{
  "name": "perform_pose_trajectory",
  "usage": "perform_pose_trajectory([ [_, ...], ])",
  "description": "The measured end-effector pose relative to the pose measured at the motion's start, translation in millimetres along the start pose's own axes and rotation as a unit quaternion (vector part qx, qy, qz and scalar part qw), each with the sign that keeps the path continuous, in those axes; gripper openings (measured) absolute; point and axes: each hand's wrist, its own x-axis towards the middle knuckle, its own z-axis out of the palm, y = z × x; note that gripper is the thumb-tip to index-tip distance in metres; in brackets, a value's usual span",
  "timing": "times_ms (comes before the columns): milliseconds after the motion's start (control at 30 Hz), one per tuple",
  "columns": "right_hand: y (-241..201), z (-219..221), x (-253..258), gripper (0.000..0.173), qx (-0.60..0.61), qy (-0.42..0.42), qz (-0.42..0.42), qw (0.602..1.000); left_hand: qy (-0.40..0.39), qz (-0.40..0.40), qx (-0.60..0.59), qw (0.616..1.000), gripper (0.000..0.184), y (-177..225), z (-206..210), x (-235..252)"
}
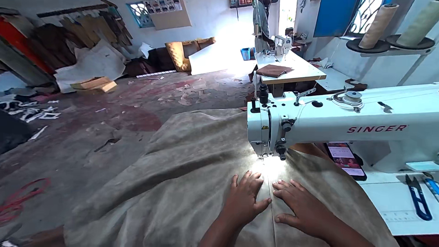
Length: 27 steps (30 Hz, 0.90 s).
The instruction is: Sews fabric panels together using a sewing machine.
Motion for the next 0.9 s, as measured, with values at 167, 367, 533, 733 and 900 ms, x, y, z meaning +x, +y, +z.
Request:
perform_pose_trajectory([
  [167, 10.6, -7.2, 14.5, 0.074, -0.005, -0.009, 0.0, 1.0, 0.007, -0.003, 0.015, 1.0, 0.075, -6.5, -2.2, 16.4],
  [367, 22.0, -17.0, 29.8, 0.076, -0.011, -0.015, 0.0, 1.0, 0.016, -0.003, 0.022, 1.0, 0.074, -12.2, -6.9, 35.5],
  [533, 27.2, -28.4, 44.0, 0.077, -0.024, -0.029, 0.016, 0.999, 0.009, -0.009, 0.028, 1.0, 0.075, -17.3, -15.1, 53.1],
  [733, 40.4, -33.4, 59.7, 0.076, -0.043, 0.005, 0.002, 0.999, -0.012, -0.015, 0.065, 0.998, 0.084, -20.6, -27.0, 71.8],
  [900, 40.3, -30.4, 62.2, 0.074, -0.056, 0.006, 0.001, 0.998, -0.024, -0.029, 0.07, 0.997, 0.083, -16.5, -30.7, 70.5],
])
